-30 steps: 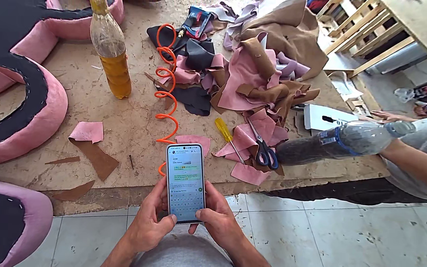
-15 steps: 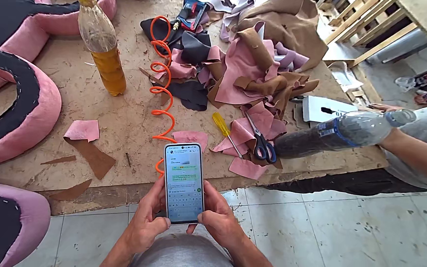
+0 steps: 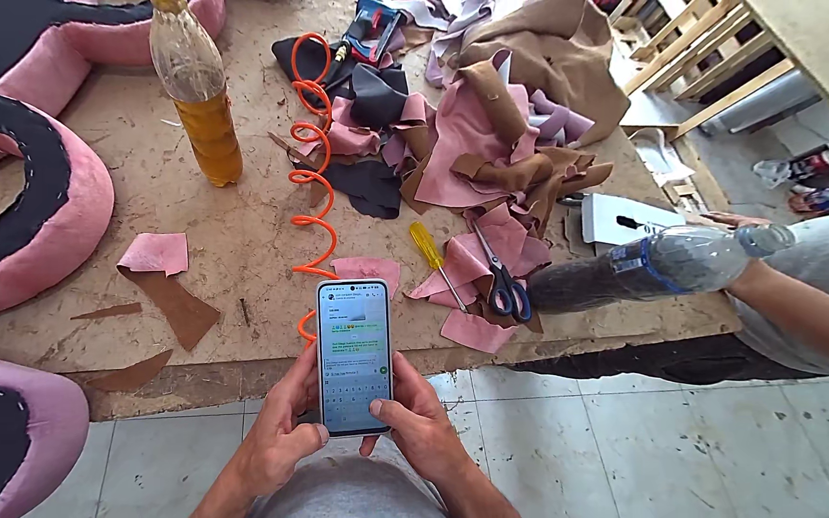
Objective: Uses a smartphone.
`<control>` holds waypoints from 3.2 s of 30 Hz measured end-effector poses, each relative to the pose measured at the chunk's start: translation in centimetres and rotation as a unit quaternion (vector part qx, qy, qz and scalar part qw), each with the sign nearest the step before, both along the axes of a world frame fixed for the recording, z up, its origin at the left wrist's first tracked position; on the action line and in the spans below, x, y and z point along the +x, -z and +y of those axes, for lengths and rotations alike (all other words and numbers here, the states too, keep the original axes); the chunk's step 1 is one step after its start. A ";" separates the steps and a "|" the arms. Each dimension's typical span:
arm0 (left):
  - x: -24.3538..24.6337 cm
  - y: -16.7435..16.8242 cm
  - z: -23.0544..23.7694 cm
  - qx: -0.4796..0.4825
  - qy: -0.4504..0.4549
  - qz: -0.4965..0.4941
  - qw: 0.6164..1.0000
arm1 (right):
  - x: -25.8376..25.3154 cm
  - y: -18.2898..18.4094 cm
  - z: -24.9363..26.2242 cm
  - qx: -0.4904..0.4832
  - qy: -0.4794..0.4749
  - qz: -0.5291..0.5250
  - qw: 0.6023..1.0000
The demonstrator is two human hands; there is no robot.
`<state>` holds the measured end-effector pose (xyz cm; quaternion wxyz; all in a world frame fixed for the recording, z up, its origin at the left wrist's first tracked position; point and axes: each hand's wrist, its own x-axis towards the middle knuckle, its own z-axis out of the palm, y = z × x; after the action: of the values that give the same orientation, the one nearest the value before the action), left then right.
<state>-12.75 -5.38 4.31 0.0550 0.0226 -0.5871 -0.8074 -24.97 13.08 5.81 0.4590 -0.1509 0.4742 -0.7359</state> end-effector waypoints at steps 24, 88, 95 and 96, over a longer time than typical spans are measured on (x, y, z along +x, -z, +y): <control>0.3 0.1 -0.6 0.003 -0.001 0.010 1.000 | -0.4 0.2 0.1 -0.041 -0.049 -0.003 0.998; 0.1 -0.2 -0.9 -0.016 0.020 0.034 0.999 | -0.9 0.0 0.1 -0.065 -0.046 -0.016 0.997; 0.2 0.0 -0.7 -0.014 0.011 0.031 0.999 | -0.9 -0.1 0.1 -0.051 -0.049 -0.013 0.997; 0.2 0.0 -0.7 -0.015 0.009 0.030 0.999 | -0.9 -0.1 0.1 -0.048 -0.049 -0.014 0.998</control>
<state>-12.51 -6.11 4.35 0.0658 -0.0083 -0.5972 -0.7993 -25.91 13.14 5.90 0.4935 -0.1860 0.4239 -0.7363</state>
